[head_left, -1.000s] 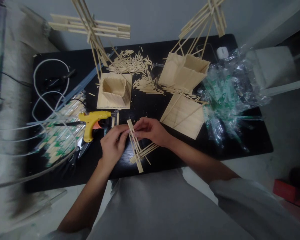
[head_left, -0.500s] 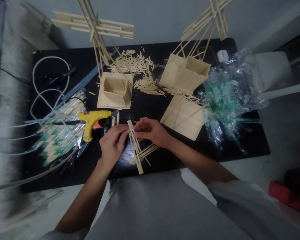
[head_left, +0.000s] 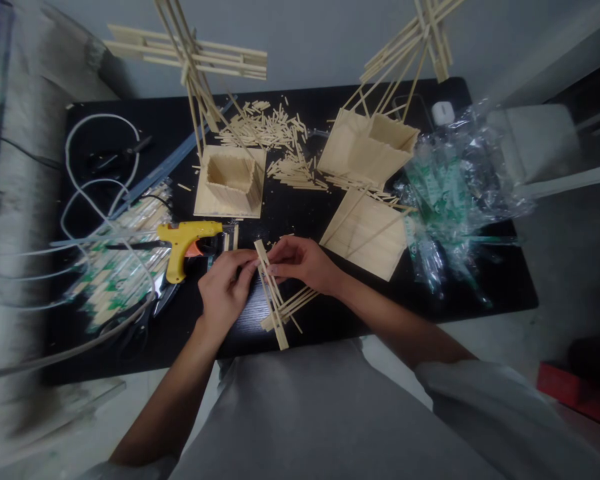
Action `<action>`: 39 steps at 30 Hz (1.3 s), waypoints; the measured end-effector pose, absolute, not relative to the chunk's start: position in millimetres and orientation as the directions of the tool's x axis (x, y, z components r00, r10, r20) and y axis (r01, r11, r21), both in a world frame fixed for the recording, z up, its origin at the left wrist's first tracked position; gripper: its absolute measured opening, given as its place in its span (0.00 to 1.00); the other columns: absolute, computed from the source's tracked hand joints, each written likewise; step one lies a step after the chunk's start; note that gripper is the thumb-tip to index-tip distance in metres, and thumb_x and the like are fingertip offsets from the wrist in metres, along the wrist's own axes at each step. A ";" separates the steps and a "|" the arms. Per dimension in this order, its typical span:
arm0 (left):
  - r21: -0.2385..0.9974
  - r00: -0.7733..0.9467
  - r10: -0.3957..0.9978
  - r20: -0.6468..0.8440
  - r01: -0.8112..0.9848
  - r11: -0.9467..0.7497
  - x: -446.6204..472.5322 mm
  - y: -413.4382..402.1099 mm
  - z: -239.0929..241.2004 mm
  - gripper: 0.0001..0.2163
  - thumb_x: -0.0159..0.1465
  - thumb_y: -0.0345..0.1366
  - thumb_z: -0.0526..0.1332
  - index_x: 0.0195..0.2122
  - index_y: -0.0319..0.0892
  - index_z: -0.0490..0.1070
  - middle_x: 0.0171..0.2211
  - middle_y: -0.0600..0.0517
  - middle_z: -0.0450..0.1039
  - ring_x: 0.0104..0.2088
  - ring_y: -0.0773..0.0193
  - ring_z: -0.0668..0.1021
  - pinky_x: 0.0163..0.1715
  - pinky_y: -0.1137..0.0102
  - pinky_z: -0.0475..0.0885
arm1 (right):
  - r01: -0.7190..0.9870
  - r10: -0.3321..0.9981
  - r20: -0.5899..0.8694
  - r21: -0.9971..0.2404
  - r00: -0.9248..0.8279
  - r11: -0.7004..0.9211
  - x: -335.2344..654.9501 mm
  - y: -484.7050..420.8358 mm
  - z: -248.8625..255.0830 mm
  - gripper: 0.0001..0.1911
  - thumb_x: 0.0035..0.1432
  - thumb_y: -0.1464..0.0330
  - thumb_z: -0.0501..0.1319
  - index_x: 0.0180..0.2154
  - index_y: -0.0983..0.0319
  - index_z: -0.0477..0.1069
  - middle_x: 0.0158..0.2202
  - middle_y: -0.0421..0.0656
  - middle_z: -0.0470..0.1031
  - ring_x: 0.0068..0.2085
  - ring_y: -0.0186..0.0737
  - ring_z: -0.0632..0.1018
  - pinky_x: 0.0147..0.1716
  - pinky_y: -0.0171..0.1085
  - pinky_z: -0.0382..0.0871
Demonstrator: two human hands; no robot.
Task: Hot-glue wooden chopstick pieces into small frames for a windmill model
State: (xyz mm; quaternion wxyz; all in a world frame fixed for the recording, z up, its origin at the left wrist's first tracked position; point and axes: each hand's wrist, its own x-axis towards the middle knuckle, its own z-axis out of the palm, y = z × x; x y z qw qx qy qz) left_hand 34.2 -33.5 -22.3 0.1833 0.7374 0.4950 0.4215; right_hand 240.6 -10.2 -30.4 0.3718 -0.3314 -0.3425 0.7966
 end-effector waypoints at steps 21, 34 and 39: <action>0.695 0.140 0.890 0.435 0.576 -0.430 34.5 -34.4 -22.5 0.03 0.73 0.33 0.68 0.42 0.45 0.82 0.37 0.51 0.86 0.36 0.61 0.85 0.42 0.66 0.80 | -0.393 0.800 -0.289 -0.751 -0.526 -0.530 240.9 -9.7 -32.6 0.23 0.49 0.60 0.85 0.38 0.61 0.78 0.35 0.39 0.87 0.36 0.37 0.89 0.39 0.35 0.87; 0.706 0.143 0.904 0.403 0.581 -0.406 36.1 -31.2 -23.7 0.02 0.73 0.34 0.68 0.44 0.44 0.80 0.39 0.51 0.86 0.36 0.62 0.84 0.42 0.67 0.80 | -0.398 0.798 -0.302 -0.741 -0.521 -0.540 241.3 -8.1 -31.6 0.25 0.47 0.60 0.86 0.39 0.62 0.78 0.35 0.38 0.87 0.36 0.36 0.88 0.38 0.34 0.86; 0.775 -0.014 0.969 0.246 0.604 -0.188 33.9 -34.9 -24.3 0.11 0.70 0.43 0.69 0.48 0.44 0.76 0.42 0.50 0.83 0.37 0.62 0.84 0.41 0.67 0.80 | -0.420 0.812 -0.300 -0.736 -0.500 -0.531 240.0 -8.3 -33.6 0.25 0.46 0.59 0.86 0.39 0.62 0.78 0.35 0.38 0.87 0.37 0.36 0.88 0.40 0.34 0.86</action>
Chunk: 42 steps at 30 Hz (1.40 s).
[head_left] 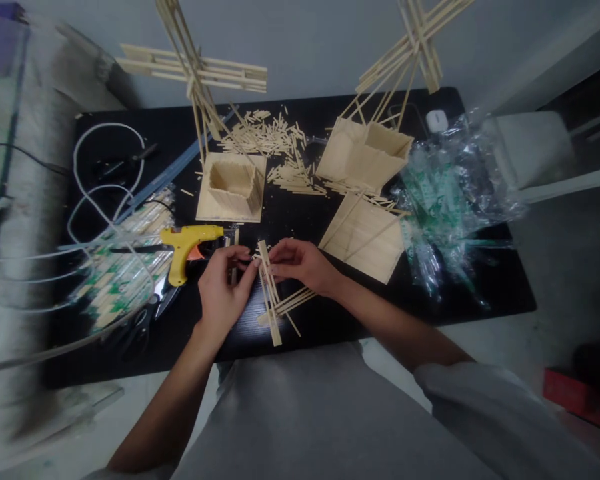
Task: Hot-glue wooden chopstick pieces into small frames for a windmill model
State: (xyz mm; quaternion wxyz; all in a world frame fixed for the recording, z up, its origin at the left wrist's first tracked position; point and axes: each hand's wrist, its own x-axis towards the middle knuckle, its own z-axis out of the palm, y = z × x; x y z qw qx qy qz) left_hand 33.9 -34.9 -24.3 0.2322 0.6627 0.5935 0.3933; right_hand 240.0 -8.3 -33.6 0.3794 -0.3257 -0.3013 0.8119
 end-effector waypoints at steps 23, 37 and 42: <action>0.879 0.081 0.993 -0.085 0.476 0.037 37.5 -45.1 -15.7 0.13 0.69 0.48 0.66 0.34 0.44 0.75 0.28 0.54 0.77 0.29 0.63 0.78 0.33 0.69 0.72 | -0.632 0.903 -0.251 -0.648 -0.349 -0.424 253.9 3.9 -18.9 0.22 0.47 0.60 0.87 0.39 0.56 0.80 0.38 0.35 0.84 0.38 0.36 0.85 0.44 0.38 0.86; 0.960 0.340 0.919 -0.200 0.254 0.115 43.4 -50.0 -3.1 0.18 0.72 0.52 0.63 0.34 0.42 0.78 0.23 0.56 0.71 0.24 0.67 0.70 0.26 0.72 0.67 | -0.511 0.877 -0.233 -0.738 -0.420 -0.440 247.1 -2.6 -29.5 0.25 0.51 0.53 0.84 0.41 0.57 0.78 0.39 0.36 0.83 0.41 0.38 0.87 0.53 0.42 0.86; 0.951 0.343 0.917 -0.202 0.292 0.100 31.3 -54.5 -2.2 0.17 0.70 0.52 0.64 0.34 0.43 0.79 0.25 0.55 0.74 0.25 0.66 0.72 0.28 0.71 0.69 | -0.353 0.903 -0.218 -0.866 -0.371 -0.354 247.5 -2.1 -29.3 0.26 0.52 0.48 0.82 0.41 0.58 0.79 0.40 0.41 0.86 0.42 0.43 0.87 0.52 0.47 0.86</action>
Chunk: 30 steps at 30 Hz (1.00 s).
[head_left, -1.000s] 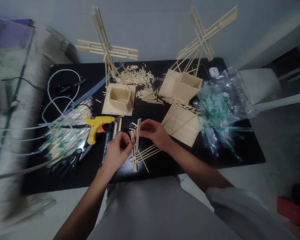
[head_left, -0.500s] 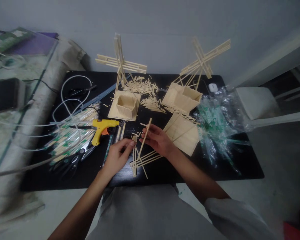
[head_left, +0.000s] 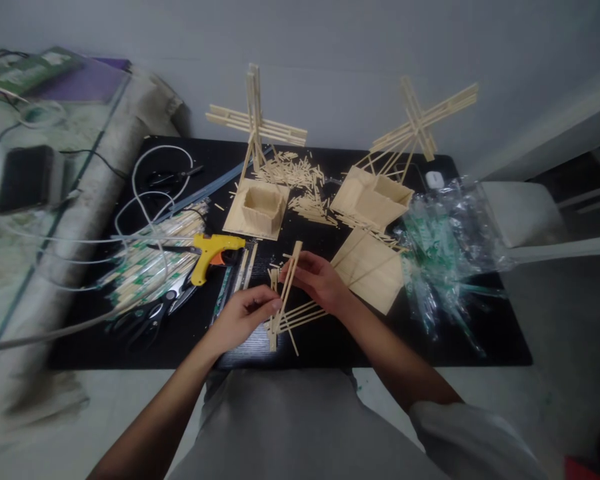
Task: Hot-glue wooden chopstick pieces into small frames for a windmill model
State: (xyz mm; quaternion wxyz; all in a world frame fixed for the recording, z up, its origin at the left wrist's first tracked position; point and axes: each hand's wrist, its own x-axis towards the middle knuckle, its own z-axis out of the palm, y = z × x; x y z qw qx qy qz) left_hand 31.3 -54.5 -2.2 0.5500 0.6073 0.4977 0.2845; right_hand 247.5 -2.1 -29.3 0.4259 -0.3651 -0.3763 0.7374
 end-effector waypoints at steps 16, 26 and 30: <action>0.765 0.212 0.959 -0.187 0.644 0.006 -6.5 -72.6 -8.2 0.11 0.70 0.41 0.59 0.31 0.46 0.74 0.27 0.53 0.79 0.26 0.60 0.79 0.31 0.68 0.68 | 0.408 0.988 0.050 -0.907 -0.145 0.106 265.2 -2.1 -27.8 0.09 0.61 0.76 0.67 0.42 0.58 0.80 0.43 0.46 0.83 0.44 0.48 0.83 0.50 0.48 0.79; 0.709 0.185 0.965 -0.186 0.706 0.002 -8.2 -65.3 -12.2 0.13 0.69 0.43 0.62 0.27 0.47 0.69 0.21 0.53 0.73 0.22 0.59 0.75 0.29 0.66 0.62 | 0.659 0.963 0.005 -0.728 -0.271 0.189 256.8 0.3 -36.6 0.14 0.66 0.81 0.64 0.49 0.60 0.77 0.42 0.48 0.82 0.47 0.52 0.80 0.54 0.51 0.74; 0.734 0.145 0.978 -0.151 0.678 0.013 -17.7 -67.0 -3.1 0.18 0.72 0.49 0.60 0.27 0.47 0.69 0.21 0.56 0.71 0.21 0.63 0.72 0.28 0.68 0.64 | 0.709 0.952 -0.017 -0.672 -0.305 0.215 256.0 0.8 -37.9 0.14 0.68 0.82 0.61 0.49 0.62 0.76 0.44 0.52 0.81 0.48 0.55 0.78 0.55 0.53 0.73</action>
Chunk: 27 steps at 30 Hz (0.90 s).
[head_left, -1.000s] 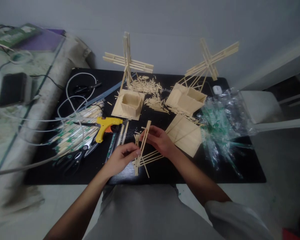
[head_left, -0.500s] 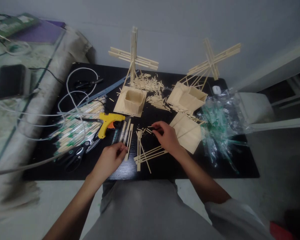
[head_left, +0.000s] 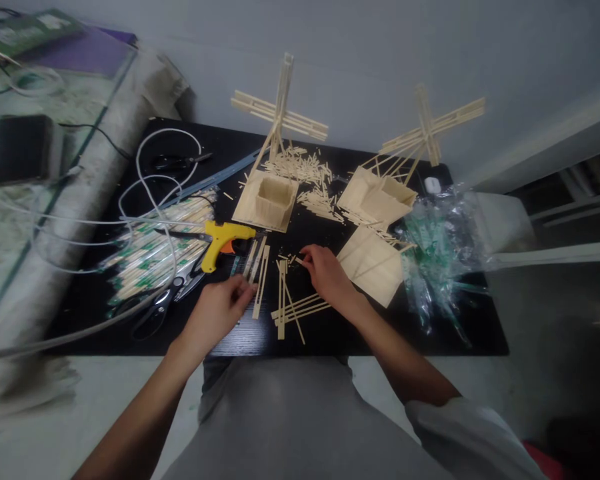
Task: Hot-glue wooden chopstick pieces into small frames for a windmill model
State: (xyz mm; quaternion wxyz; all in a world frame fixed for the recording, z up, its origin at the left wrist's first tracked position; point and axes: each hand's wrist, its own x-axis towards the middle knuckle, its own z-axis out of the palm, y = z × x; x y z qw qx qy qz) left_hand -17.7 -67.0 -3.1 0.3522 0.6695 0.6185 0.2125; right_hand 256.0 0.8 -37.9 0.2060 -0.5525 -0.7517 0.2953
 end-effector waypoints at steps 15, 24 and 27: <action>0.472 -0.217 0.967 0.132 0.872 0.131 -49.4 -24.6 -6.8 0.19 0.71 0.58 0.64 0.44 0.46 0.72 0.46 0.42 0.79 0.43 0.45 0.81 0.40 0.60 0.71 | 0.502 0.975 0.016 -0.855 -0.223 0.129 257.5 -8.4 -23.9 0.07 0.74 0.70 0.57 0.46 0.58 0.75 0.47 0.51 0.79 0.51 0.52 0.80 0.55 0.51 0.75; 0.645 -0.325 0.946 0.006 0.724 0.244 -66.5 -15.7 -13.1 0.18 0.65 0.57 0.68 0.42 0.48 0.71 0.35 0.50 0.78 0.35 0.52 0.80 0.36 0.62 0.72 | 0.149 0.979 -0.100 -0.986 -0.180 -0.073 254.5 -9.2 -17.8 0.13 0.64 0.56 0.73 0.38 0.57 0.77 0.37 0.42 0.82 0.39 0.43 0.82 0.44 0.43 0.80; 0.863 -0.313 0.947 -0.076 0.455 0.219 -70.5 -19.2 -7.9 0.23 0.59 0.59 0.72 0.43 0.49 0.69 0.34 0.52 0.78 0.32 0.57 0.80 0.32 0.65 0.74 | 0.075 0.974 -0.129 -0.990 -0.185 -0.117 250.1 -10.9 -16.0 0.14 0.60 0.56 0.76 0.37 0.57 0.78 0.35 0.41 0.82 0.35 0.41 0.81 0.38 0.41 0.79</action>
